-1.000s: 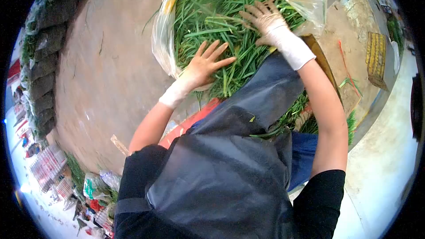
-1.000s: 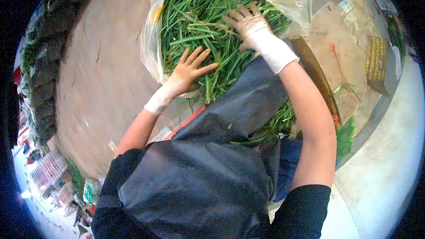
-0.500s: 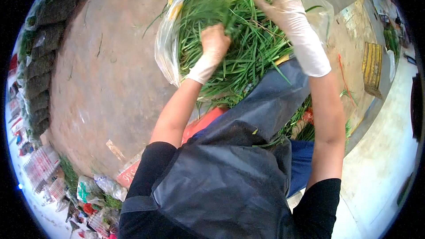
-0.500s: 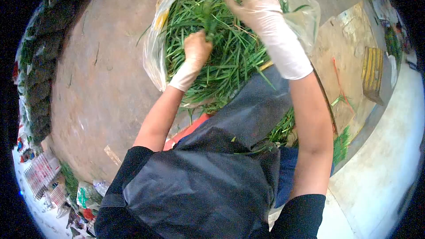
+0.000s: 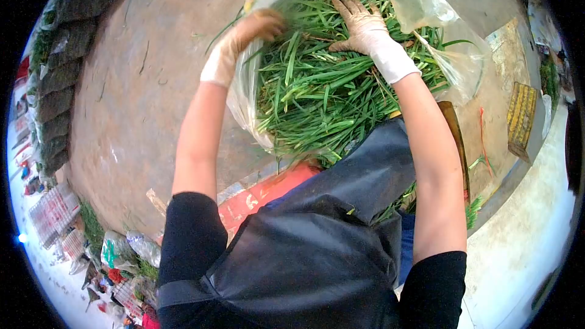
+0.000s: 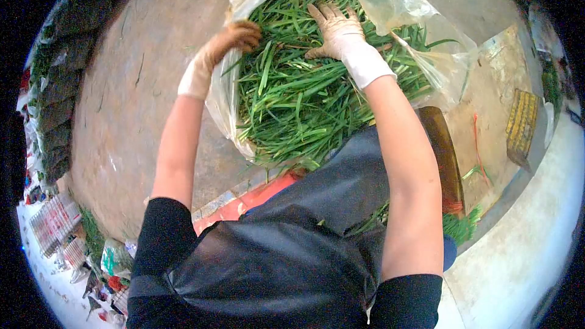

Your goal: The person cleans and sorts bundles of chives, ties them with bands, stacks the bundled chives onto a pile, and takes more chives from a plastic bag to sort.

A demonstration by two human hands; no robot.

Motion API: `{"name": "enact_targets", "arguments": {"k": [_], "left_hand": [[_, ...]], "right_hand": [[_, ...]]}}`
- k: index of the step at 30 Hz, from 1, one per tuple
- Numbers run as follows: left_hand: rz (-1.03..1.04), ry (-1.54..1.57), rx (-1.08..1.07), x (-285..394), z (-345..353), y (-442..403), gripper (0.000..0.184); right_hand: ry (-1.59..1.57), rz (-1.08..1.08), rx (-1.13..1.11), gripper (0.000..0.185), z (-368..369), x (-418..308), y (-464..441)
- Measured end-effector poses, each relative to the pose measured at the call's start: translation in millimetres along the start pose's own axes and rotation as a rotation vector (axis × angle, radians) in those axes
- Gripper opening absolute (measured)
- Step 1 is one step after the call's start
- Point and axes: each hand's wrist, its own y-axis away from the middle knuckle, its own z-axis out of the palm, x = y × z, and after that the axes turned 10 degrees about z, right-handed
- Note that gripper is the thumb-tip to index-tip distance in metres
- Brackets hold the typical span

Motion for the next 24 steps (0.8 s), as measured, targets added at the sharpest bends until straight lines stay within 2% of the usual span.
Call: {"name": "enact_targets", "arguments": {"k": [1,2,3,5,6,7,9,10,11,13,15,17,18,19,20,21,23,24], "left_hand": [[0.088,-0.014,0.130,-17.6,-15.6,-15.6,0.029],[0.003,-0.065,0.283,-1.3,-26.9,-25.7,0.031],[-0.085,-0.118,0.438,15.4,-39.6,-35.6,0.034],[0.163,-0.472,0.343,-29.2,-101.8,-76.6,0.039],[0.041,-0.639,0.339,-34.6,-108.0,-88.1,0.043],[0.036,-0.644,0.341,-30.0,-97.9,-86.1,0.043],[0.422,-0.360,0.369,-25.8,-60.0,-85.9,0.046],[0.383,-0.255,0.339,-29.7,-40.8,-88.0,0.054],[0.364,-0.375,0.318,-9.5,-9.6,-71.6,0.076],[0.206,-0.795,0.353,-24.0,12.4,-71.7,0.085],[0.216,-0.856,0.349,-35.2,10.3,-81.6,0.087],[0.229,-0.920,0.341,-43.5,4.6,-92.4,0.089],[0.309,-0.873,0.297,-46.4,1.9,-97.4,0.089],[0.389,-0.824,0.251,-46.4,-0.1,-101.9,0.089],[0.377,-1.215,0.138,-11.6,-3.6,-95.5,0.093],[0.388,-1.218,0.131,-16.0,-10.3,-101.0,0.093],[0.264,-1.336,0.083,-31.8,-21.3,-114.8,0.098],[0.083,-1.461,0.042,-3.9,-3.4,-100.2,0.100]], "right_hand": [[0.016,0.000,-0.008,0.112,2.5,1.8,0.0],[0.014,-0.003,-0.013,0.112,6.8,6.2,-1.2],[-0.119,-0.043,-0.044,0.109,12.8,12.1,-3.6],[-0.384,-0.120,-0.109,0.104,23.2,19.9,-5.3],[-0.415,-0.142,-0.084,0.101,20.9,19.8,-3.2],[-0.420,-0.147,-0.085,0.101,18.6,19.3,-4.1],[-0.299,-0.122,-0.050,0.102,13.7,17.4,-3.5],[-0.155,-0.125,-0.009,0.101,9.7,16.2,-3.4],[-0.155,-0.122,-0.009,0.101,5.5,15.6,-4.0],[-0.102,-0.123,-0.062,0.103,-5.5,20.1,-7.9],[-0.482,-0.152,-0.221,0.085,-29.2,46.1,-27.6],[-0.847,-0.088,-0.030,0.082,-59.5,75.6,-42.8],[-0.848,-0.081,-0.024,0.082,-82.1,85.4,-41.3],[-0.797,0.026,0.149,0.072,-106.2,94.4,-35.3],[-0.740,0.135,0.322,0.065,-118.9,99.6,-30.5],[-0.740,0.146,0.329,0.065,-114.2,107.4,-39.7],[-0.578,0.250,0.239,0.088,-98.3,123.0,-63.6],[-0.538,0.257,0.184,0.094,-95.2,122.1,-63.9]]}}
